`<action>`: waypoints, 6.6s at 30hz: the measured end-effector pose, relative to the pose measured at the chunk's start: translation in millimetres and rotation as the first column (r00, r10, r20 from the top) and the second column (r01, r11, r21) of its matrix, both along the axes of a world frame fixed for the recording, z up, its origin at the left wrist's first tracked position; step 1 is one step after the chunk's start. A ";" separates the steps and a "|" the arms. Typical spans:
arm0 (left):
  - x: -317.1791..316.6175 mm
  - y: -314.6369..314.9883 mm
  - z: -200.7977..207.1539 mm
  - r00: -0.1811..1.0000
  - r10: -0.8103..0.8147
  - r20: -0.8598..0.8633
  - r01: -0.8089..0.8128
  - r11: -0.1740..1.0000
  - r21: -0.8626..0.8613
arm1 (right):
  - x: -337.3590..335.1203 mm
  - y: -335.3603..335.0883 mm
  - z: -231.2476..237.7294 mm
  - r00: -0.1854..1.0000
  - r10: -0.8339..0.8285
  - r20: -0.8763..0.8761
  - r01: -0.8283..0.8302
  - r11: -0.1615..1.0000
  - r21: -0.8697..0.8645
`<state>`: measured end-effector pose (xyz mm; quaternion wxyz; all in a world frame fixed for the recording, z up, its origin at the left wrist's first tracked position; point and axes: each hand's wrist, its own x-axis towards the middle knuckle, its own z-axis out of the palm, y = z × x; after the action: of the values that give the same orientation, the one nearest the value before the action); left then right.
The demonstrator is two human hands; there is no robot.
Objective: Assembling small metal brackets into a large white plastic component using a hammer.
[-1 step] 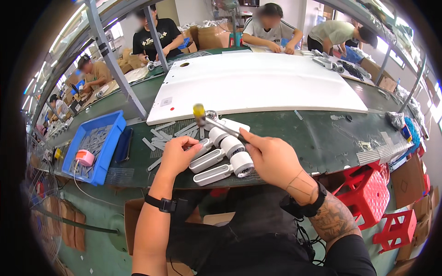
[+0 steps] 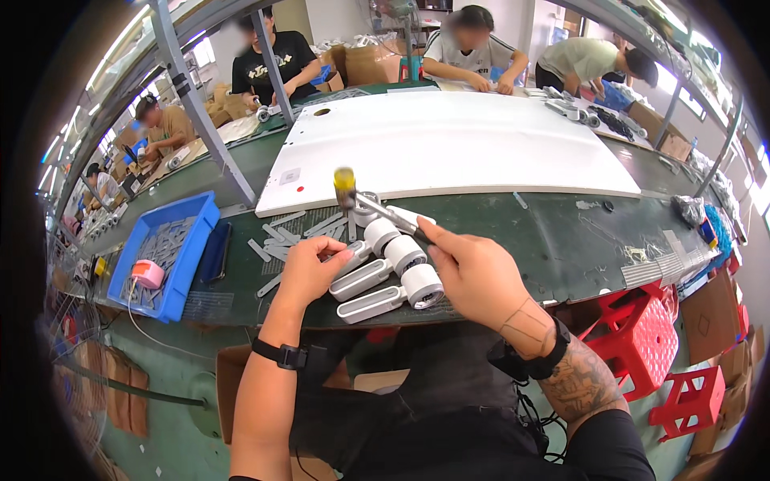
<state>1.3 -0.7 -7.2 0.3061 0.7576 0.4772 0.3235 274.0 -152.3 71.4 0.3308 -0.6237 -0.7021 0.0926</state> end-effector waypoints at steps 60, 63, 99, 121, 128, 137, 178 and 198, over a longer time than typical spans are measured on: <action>-31.6 -9.4 -37.9 1.000 0.019 -0.016 -0.012 0.924 0.382 | -10.5 -2.5 -8.4 0.958 0.181 0.223 -0.167 0.983 -0.079; -34.3 -8.3 -38.6 0.999 0.019 -0.036 -0.005 0.938 0.346 | -24.1 -6.3 16.9 0.973 0.180 0.145 -0.169 0.982 -0.083; -23.0 -10.6 -39.3 0.995 0.056 -0.083 -0.004 0.851 0.525 | 56.6 -16.0 -30.8 0.993 -0.105 -0.060 0.114 0.979 0.168; -21.5 -37.5 -21.4 0.982 -0.185 0.038 0.149 0.883 0.445 | 138.1 -39.6 -111.6 0.813 -0.544 0.209 0.445 0.811 0.379; -6.5 -59.8 -14.4 0.956 -0.079 -0.282 0.185 0.909 0.374 | 111.6 15.6 -69.6 0.888 -0.417 0.193 0.324 0.866 0.381; 2.4 -70.6 -14.5 0.942 -0.098 -0.321 0.193 0.940 0.280 | -7.5 186.6 -34.9 0.969 0.182 0.165 -0.205 0.970 0.131; 110.2 -9.7 39.7 0.860 -0.445 -0.248 0.507 0.799 0.324 | 69.0 41.8 -91.8 0.238 0.013 -0.971 -0.008 1.000 0.012; 31.9 -57.5 -34.4 0.996 -0.085 -0.037 0.088 0.744 0.662 | 32.9 36.9 -109.1 0.979 -0.025 -0.203 0.072 0.971 0.227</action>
<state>33.2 -58.2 -41.6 0.0315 0.8388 0.2964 0.4555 306.9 -115.4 -37.6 0.4725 -0.5851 -0.6561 0.0634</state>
